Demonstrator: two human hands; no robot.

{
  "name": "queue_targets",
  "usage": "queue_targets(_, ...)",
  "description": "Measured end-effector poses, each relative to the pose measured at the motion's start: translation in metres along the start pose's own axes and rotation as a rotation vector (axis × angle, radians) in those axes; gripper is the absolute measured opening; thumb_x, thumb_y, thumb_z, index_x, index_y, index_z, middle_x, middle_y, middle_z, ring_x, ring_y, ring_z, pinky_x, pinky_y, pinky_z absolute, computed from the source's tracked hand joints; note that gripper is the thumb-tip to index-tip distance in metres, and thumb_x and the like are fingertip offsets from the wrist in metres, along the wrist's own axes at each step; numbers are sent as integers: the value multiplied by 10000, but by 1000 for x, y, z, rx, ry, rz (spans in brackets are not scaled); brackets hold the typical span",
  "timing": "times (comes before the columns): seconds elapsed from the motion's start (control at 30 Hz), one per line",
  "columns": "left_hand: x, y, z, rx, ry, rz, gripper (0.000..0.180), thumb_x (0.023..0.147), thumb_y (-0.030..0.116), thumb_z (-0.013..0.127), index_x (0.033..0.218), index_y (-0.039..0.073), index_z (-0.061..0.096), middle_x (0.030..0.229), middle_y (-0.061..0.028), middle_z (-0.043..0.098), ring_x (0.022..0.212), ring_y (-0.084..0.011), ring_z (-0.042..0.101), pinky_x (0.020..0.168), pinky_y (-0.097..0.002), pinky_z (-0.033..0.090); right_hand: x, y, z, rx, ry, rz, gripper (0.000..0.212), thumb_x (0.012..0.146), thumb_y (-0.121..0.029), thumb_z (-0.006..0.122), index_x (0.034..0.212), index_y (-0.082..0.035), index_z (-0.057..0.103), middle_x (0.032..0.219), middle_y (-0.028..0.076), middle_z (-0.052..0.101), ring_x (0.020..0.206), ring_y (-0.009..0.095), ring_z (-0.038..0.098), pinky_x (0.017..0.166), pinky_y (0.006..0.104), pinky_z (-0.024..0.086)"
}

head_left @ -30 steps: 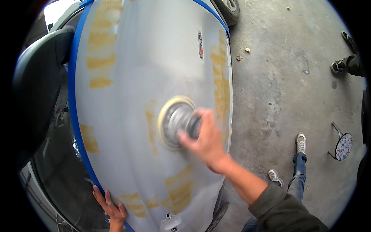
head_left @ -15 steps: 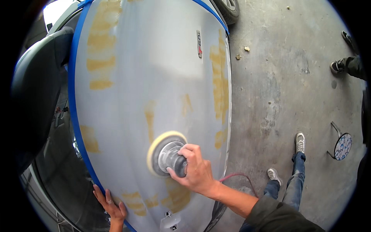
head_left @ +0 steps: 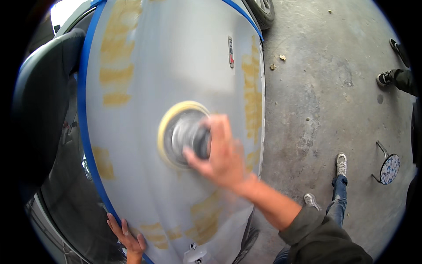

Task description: The person uses a rotary polisher to buff the exterior paint of a white car. They work on the rear quarter panel, the hood, and the front door, moving the tool in circular motions over taped-off areas.

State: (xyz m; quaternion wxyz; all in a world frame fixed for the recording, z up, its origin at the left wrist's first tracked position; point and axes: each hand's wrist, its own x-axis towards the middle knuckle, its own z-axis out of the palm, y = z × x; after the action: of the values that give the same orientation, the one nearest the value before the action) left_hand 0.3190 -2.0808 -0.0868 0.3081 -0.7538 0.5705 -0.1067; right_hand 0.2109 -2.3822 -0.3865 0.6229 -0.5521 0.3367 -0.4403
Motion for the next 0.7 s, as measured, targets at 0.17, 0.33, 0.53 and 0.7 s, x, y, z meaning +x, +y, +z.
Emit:
queue_targets(0.17,5,2,-2,-10,3,3,694,995,390,429,1601,71,320,1635,-363,212,1516,-533,232,1226,-638,131,47,27,-8,43,44,168,593,829,-322,802,1270,-72,496,1130,148,544,753,305,646,601,411,548)
queue_targets(0.33,3,1,0,-21,-4,2,694,997,397,429,1602,74,320,1641,-355,207,1520,-528,226,1228,-634,126,-111,12,4,22,-66,10,606,803,-306,847,1251,-68,516,1143,147,572,786,288,689,564,393,584)
queue_targets(0.53,-2,-1,2,-16,4,-1,698,1001,408,424,1603,71,320,1625,-379,216,1507,-548,238,1218,-645,138,-128,13,1,6,-111,-16,618,800,-295,850,1266,-86,503,1234,159,550,734,311,699,545,392,596)
queue_targets(0.7,-1,2,1,-12,11,5,693,1003,407,418,1596,59,327,1621,-384,221,1502,-551,247,1215,-649,148,4,35,-8,3,-80,50,596,832,-324,801,1269,-82,477,1196,168,540,818,359,662,608,446,566)
